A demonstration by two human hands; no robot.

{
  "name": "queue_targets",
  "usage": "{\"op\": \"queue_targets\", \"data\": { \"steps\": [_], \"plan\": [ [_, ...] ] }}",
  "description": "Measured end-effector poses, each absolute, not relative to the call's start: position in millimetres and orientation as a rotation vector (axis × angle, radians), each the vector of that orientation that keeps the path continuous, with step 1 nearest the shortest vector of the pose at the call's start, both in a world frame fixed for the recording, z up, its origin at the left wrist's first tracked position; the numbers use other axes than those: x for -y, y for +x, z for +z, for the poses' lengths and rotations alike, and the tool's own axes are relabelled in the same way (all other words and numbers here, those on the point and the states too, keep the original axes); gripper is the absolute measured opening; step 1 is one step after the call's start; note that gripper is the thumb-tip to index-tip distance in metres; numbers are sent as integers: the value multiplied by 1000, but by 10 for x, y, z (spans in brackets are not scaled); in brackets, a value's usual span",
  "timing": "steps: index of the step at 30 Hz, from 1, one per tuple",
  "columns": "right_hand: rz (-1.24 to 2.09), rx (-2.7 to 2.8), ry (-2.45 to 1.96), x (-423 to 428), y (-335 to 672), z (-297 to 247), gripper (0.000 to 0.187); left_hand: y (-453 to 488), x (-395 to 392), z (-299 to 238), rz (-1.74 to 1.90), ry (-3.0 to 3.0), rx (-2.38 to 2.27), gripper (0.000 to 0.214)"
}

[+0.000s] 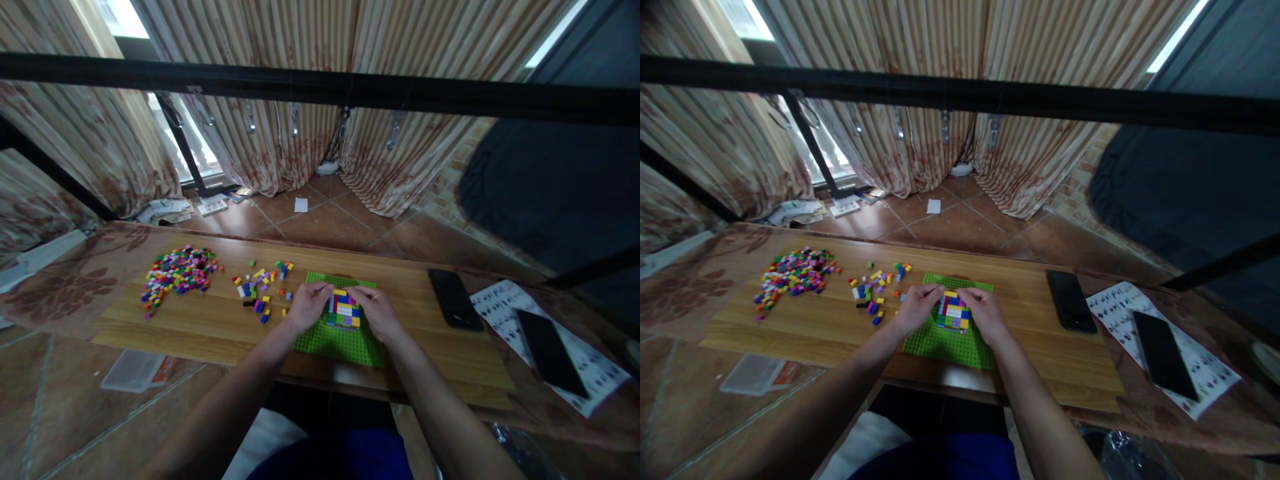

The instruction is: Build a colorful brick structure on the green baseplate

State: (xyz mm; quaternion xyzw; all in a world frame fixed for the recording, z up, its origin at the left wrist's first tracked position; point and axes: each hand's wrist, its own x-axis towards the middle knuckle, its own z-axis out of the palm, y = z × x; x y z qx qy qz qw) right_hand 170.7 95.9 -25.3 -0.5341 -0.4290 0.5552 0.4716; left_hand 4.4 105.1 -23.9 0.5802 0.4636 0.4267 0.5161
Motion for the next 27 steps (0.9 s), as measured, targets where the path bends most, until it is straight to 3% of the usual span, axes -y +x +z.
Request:
{"op": "queue_targets", "data": {
  "steps": [27],
  "plan": [
    [1221,1204,-1325,-926,1676,-284,34,44,-920,-303,1150,1502,-1211,29]
  ]
}}
